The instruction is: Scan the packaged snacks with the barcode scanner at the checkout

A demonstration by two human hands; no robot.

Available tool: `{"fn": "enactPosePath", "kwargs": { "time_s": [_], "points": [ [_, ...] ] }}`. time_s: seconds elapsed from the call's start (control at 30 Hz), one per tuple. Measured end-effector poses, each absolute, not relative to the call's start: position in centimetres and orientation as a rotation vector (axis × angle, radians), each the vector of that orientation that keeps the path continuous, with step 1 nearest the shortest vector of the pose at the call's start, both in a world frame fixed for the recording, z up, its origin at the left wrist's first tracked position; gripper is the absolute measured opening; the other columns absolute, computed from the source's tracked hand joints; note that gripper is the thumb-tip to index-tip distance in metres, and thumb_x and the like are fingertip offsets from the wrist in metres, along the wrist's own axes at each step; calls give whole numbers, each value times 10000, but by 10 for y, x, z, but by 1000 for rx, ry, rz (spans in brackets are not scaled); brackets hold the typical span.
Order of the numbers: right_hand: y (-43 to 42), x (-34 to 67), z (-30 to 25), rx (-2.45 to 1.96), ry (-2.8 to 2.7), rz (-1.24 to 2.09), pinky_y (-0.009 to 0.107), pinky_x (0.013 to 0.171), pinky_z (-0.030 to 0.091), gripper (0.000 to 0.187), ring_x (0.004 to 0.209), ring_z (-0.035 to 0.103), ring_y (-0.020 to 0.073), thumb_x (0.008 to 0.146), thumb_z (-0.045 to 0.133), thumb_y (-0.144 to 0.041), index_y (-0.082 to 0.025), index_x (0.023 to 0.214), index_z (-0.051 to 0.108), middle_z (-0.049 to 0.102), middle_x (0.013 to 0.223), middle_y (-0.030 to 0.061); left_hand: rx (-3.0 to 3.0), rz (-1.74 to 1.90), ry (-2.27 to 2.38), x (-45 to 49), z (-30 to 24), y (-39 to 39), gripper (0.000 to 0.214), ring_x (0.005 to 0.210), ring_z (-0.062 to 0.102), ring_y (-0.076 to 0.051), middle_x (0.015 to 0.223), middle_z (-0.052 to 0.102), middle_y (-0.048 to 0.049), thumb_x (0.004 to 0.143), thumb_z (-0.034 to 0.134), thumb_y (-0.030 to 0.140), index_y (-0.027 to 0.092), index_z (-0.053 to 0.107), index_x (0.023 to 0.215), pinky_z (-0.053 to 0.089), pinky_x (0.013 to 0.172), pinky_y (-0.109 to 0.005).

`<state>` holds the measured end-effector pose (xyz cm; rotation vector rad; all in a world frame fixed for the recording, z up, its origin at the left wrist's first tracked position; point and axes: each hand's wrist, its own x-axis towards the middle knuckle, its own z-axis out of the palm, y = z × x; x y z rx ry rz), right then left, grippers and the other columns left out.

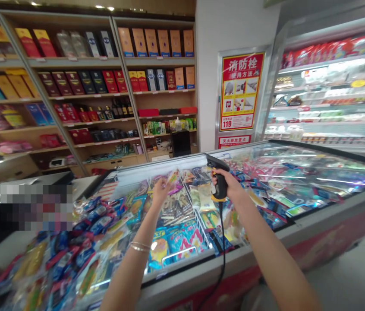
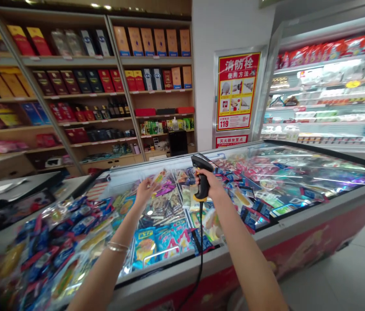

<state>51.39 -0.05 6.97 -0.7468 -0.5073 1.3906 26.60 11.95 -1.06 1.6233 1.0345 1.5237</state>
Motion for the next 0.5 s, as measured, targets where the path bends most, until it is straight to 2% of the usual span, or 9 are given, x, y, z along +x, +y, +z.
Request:
{"fn": "enactPosePath", "kwargs": {
  "time_s": [0.2,0.3,0.5],
  "points": [
    [27,429,48,-683,-559,1547,153,398,429,52,439,494,68,736,628,-113,-139,770,599,583,587,-4,1468,1586,1110,207,-30,119,318,697,662,-187,668,592,7,675,654,433,205,433,660,542,654,-315],
    [37,396,26,-764,-589,1611,159,401,426,34,425,486,69,733,627,-133,-139,725,594,571,548,-8,1422,1644,1101,194,-42,121,353,671,631,-167,618,561,19,670,657,473,210,424,638,530,657,-300],
    [43,374,-4,-822,-614,1591,168,410,422,104,440,494,77,670,678,-145,-151,657,576,593,555,9,1429,1686,1102,194,-54,123,373,640,570,-136,579,502,39,667,667,481,213,411,627,489,636,-259]
  ]
}}
